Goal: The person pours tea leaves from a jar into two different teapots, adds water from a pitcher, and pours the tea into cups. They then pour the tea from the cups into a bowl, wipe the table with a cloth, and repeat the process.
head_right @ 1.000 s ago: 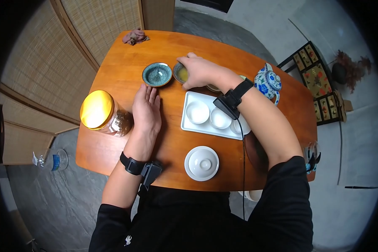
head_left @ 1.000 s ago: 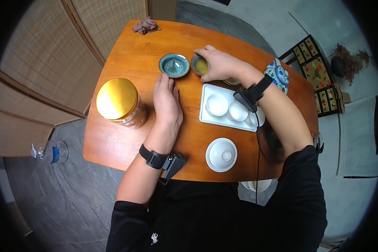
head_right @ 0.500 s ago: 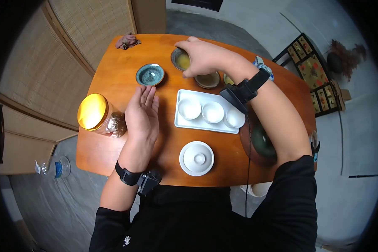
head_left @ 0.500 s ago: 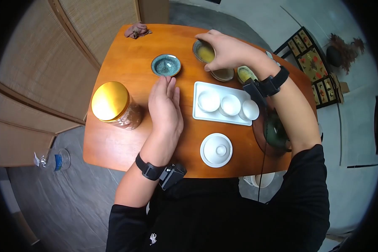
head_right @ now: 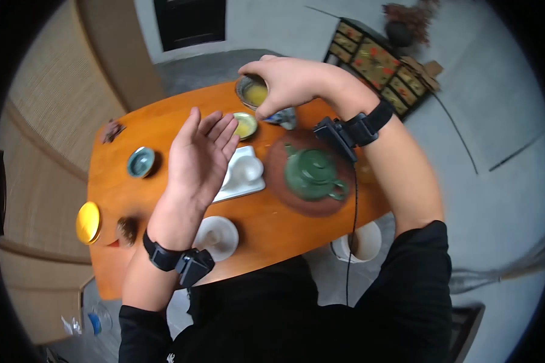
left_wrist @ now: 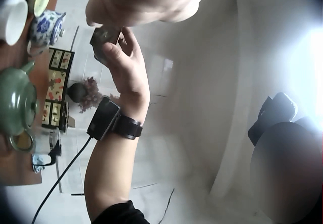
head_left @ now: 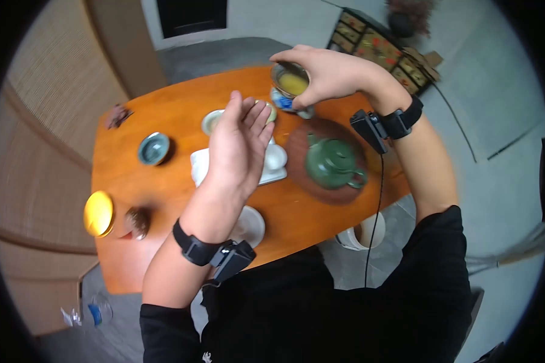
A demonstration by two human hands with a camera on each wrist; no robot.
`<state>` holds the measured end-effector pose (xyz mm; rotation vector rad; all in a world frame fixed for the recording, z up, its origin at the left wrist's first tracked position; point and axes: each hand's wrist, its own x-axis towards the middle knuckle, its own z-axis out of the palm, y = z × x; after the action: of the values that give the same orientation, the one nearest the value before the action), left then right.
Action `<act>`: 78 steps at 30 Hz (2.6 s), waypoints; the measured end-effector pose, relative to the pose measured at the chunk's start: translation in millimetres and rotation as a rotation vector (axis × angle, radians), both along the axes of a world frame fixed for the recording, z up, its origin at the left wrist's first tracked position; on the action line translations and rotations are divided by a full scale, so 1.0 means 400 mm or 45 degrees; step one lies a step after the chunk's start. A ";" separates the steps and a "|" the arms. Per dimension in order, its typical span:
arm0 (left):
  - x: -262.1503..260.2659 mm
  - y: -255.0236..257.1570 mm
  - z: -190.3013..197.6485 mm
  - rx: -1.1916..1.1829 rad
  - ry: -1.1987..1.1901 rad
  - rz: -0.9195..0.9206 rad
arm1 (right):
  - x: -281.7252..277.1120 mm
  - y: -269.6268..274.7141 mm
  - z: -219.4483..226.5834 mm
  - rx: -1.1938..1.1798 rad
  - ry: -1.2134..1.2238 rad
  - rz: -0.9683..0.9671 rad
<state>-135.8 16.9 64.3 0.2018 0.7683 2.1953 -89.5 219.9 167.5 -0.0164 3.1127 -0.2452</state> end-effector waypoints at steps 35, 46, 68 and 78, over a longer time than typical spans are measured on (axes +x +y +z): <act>0.289 0.299 -0.061 -0.193 -0.003 -0.704 | 0.570 0.402 -0.061 0.206 -0.278 -0.711; 0.288 0.279 -0.066 -0.195 -0.028 -0.673 | 0.553 0.355 -0.072 0.480 -0.236 -0.657; 0.297 0.239 -0.056 -0.210 -0.104 -0.576 | 0.560 0.294 -0.141 1.350 0.248 -0.260; 0.285 0.211 -0.049 -0.170 -0.119 -0.537 | 0.558 0.278 -0.159 1.324 0.219 -0.238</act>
<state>-21.9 101.4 44.8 0.1746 0.7410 1.7380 133.6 331.2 104.0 0.2731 2.9685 1.4087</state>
